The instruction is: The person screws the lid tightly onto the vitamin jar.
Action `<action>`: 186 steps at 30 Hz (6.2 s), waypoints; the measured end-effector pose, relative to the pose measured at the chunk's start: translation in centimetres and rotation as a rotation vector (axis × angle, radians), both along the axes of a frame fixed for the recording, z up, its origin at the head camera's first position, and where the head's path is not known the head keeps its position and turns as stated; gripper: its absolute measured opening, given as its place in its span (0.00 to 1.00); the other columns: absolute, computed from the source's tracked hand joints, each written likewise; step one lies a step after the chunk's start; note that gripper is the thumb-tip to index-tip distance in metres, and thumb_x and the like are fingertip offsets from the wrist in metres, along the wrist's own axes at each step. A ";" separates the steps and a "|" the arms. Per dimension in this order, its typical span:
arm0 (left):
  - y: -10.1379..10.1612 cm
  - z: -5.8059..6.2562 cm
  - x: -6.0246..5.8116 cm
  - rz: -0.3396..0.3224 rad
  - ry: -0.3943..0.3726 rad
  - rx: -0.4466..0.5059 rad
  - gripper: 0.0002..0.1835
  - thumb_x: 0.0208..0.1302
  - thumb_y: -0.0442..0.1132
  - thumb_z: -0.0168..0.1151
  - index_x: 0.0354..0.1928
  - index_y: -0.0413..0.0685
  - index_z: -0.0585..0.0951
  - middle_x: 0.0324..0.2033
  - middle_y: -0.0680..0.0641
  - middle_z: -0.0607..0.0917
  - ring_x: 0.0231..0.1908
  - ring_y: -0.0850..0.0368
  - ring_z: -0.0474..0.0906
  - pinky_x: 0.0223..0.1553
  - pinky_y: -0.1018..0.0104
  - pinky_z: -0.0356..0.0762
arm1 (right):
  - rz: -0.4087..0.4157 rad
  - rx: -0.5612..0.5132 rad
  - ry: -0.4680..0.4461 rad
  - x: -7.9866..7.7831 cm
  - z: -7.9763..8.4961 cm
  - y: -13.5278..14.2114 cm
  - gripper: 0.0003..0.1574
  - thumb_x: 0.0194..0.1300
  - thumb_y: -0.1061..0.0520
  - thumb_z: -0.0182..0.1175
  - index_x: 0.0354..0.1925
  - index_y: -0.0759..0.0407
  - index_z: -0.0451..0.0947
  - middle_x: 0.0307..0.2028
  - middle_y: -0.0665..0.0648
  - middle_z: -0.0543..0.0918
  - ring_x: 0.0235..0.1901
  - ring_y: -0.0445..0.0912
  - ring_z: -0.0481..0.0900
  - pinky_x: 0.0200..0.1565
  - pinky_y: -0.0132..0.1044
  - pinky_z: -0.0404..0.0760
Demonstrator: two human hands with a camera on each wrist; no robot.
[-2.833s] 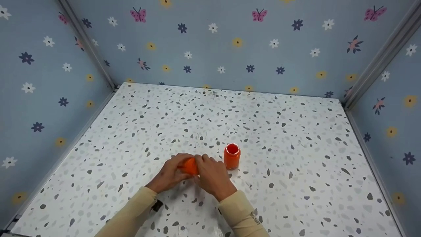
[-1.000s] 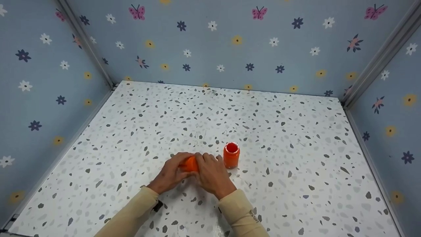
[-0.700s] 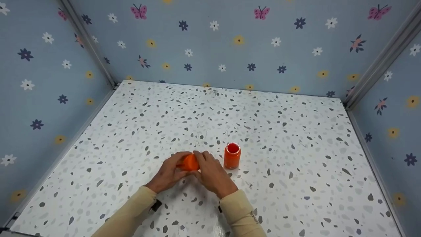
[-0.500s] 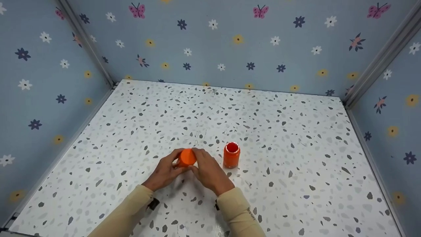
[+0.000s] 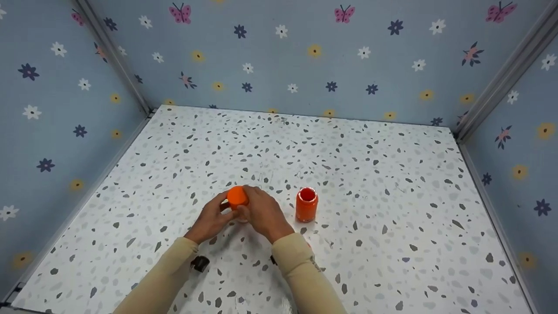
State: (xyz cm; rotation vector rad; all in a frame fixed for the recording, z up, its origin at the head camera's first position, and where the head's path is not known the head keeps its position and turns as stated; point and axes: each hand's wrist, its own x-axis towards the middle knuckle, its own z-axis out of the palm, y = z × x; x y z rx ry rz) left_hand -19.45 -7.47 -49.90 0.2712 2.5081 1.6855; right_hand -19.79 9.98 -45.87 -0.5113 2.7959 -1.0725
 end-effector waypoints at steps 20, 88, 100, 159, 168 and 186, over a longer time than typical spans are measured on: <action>-0.9 -0.4 0.2 0.054 -0.072 -0.114 0.50 0.57 0.40 0.75 0.75 0.35 0.56 0.69 0.36 0.67 0.66 0.39 0.67 0.65 0.46 0.67 | -0.031 0.013 -0.058 -0.1 -0.4 -0.6 0.47 0.66 0.48 0.67 0.75 0.61 0.58 0.67 0.61 0.72 0.58 0.54 0.76 0.61 0.50 0.74; 15.6 0.1 -2.8 -0.220 -0.106 -0.122 0.35 0.64 0.40 0.69 0.69 0.48 0.64 0.63 0.48 0.75 0.61 0.55 0.72 0.64 0.60 0.69 | -0.015 0.404 0.021 8.5 -3.9 11.1 0.32 0.51 0.59 0.77 0.54 0.62 0.80 0.48 0.58 0.84 0.49 0.53 0.80 0.52 0.57 0.77; 14.7 0.0 -2.1 -0.249 -0.033 -0.133 0.31 0.63 0.38 0.71 0.63 0.49 0.66 0.59 0.47 0.77 0.59 0.54 0.73 0.62 0.60 0.72 | -0.026 0.348 -0.006 8.7 -4.0 10.9 0.22 0.53 0.54 0.77 0.44 0.57 0.80 0.38 0.51 0.75 0.32 0.44 0.73 0.38 0.44 0.79; 11.1 0.2 2.0 -0.430 0.282 -0.311 0.30 0.57 0.44 0.76 0.60 0.52 0.74 0.52 0.51 0.76 0.52 0.56 0.72 0.54 0.64 0.76 | -0.087 0.151 0.427 8.6 -0.6 11.9 0.39 0.49 0.66 0.77 0.60 0.67 0.75 0.52 0.65 0.77 0.49 0.58 0.78 0.48 0.47 0.83; 11.1 0.4 2.2 -0.428 0.294 -0.317 0.29 0.59 0.45 0.74 0.60 0.52 0.74 0.52 0.51 0.77 0.52 0.56 0.72 0.53 0.65 0.77 | -0.109 0.182 0.388 8.4 -0.2 11.6 0.39 0.53 0.63 0.76 0.61 0.70 0.75 0.49 0.66 0.78 0.47 0.58 0.78 0.47 0.48 0.83; 11.1 0.4 1.9 -0.449 0.298 -0.305 0.29 0.59 0.44 0.74 0.61 0.50 0.74 0.51 0.51 0.78 0.50 0.57 0.73 0.54 0.67 0.75 | -0.244 0.235 0.257 8.1 -0.3 10.9 0.44 0.59 0.39 0.71 0.59 0.68 0.72 0.40 0.64 0.80 0.30 0.51 0.79 0.31 0.44 0.83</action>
